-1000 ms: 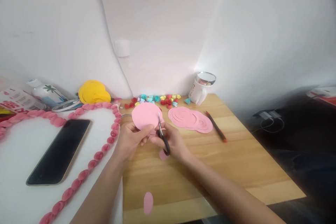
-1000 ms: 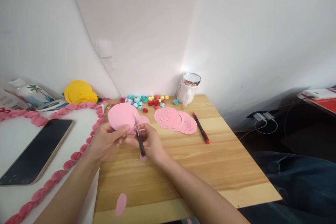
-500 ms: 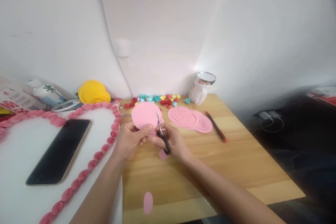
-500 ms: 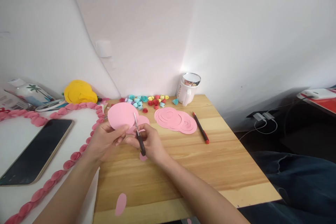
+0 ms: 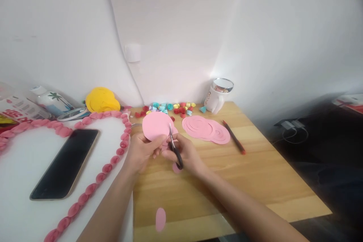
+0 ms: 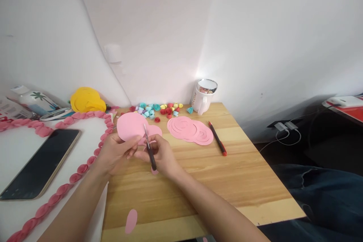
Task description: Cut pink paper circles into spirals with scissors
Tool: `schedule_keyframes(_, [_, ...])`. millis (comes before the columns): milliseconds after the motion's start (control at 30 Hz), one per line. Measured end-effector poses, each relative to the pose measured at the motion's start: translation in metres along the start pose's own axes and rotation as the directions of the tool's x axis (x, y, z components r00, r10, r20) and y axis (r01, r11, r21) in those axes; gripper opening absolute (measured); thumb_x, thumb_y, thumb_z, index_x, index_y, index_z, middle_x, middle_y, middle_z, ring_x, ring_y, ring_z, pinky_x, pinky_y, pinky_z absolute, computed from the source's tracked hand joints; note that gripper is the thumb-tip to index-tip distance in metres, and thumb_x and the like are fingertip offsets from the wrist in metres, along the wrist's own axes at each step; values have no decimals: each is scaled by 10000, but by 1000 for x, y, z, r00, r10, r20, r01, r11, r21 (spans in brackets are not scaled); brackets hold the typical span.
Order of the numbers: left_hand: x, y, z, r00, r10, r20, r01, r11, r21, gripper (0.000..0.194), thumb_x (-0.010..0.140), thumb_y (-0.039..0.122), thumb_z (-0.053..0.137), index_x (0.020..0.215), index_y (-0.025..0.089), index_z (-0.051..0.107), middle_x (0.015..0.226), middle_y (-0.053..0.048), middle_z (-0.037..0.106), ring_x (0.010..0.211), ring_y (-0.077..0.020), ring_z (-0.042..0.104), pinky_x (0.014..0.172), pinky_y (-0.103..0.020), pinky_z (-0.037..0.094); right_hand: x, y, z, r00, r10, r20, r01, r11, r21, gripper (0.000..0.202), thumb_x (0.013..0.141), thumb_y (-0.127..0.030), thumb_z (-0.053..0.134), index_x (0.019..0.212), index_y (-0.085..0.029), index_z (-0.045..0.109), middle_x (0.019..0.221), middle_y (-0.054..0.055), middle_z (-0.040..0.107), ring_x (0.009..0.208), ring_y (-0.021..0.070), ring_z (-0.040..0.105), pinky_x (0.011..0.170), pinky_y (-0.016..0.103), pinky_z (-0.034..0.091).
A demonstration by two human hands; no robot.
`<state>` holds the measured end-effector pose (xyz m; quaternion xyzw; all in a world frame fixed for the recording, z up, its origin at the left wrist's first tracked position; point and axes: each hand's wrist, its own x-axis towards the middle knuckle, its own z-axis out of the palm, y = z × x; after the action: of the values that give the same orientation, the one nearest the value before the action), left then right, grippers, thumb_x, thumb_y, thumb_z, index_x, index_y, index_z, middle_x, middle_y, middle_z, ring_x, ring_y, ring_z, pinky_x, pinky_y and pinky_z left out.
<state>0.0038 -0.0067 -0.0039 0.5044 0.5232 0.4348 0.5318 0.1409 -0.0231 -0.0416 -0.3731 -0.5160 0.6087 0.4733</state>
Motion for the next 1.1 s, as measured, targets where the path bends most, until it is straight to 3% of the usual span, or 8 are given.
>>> schedule_keyframes(200, [0, 0, 0, 1000, -17, 21, 16, 999, 52, 210, 648, 256, 672, 521, 105, 600, 407, 21, 503, 364, -53, 424, 354, -179, 305, 1, -3, -1, 999, -53, -12, 53, 999, -1, 483, 569, -458, 753, 849, -208, 449, 628, -34, 502, 580, 131, 508, 565, 265, 417])
schedule_keyframes(467, [-3, 2, 0, 1000, -5, 19, 4, 996, 84, 215, 658, 274, 662, 539, 100, 619, 398, 26, 485, 362, -49, 407, 365, -182, 296, 0, -6, -1, 1000, -25, 9, 25, 998, 52, 503, 548, -439, 773, 834, -209, 429, 616, -51, 462, 558, 113, 459, 602, 280, 422])
schedule_keyframes(900, [-2, 1, -2, 1000, -2, 29, 0, 998, 66, 203, 676, 283, 645, 571, 111, 625, 391, 37, 463, 376, -59, 402, 377, -192, 306, 0, -8, -1, 1000, -10, -12, 10, 999, 30, 501, 528, -452, 774, 804, -198, 442, 610, -42, 472, 581, 119, 462, 552, 244, 365])
schedule_keyframes(1100, [0, 0, -4, 1000, 17, 19, -18, 999, 41, 174, 681, 257, 640, 569, 128, 605, 400, 42, 474, 373, -57, 401, 375, -189, 307, 0, -12, 0, 1000, 15, -12, -15, 1000, 10, 501, 519, -463, 770, 782, -185, 446, 578, -54, 461, 511, 78, 374, 471, 204, 297])
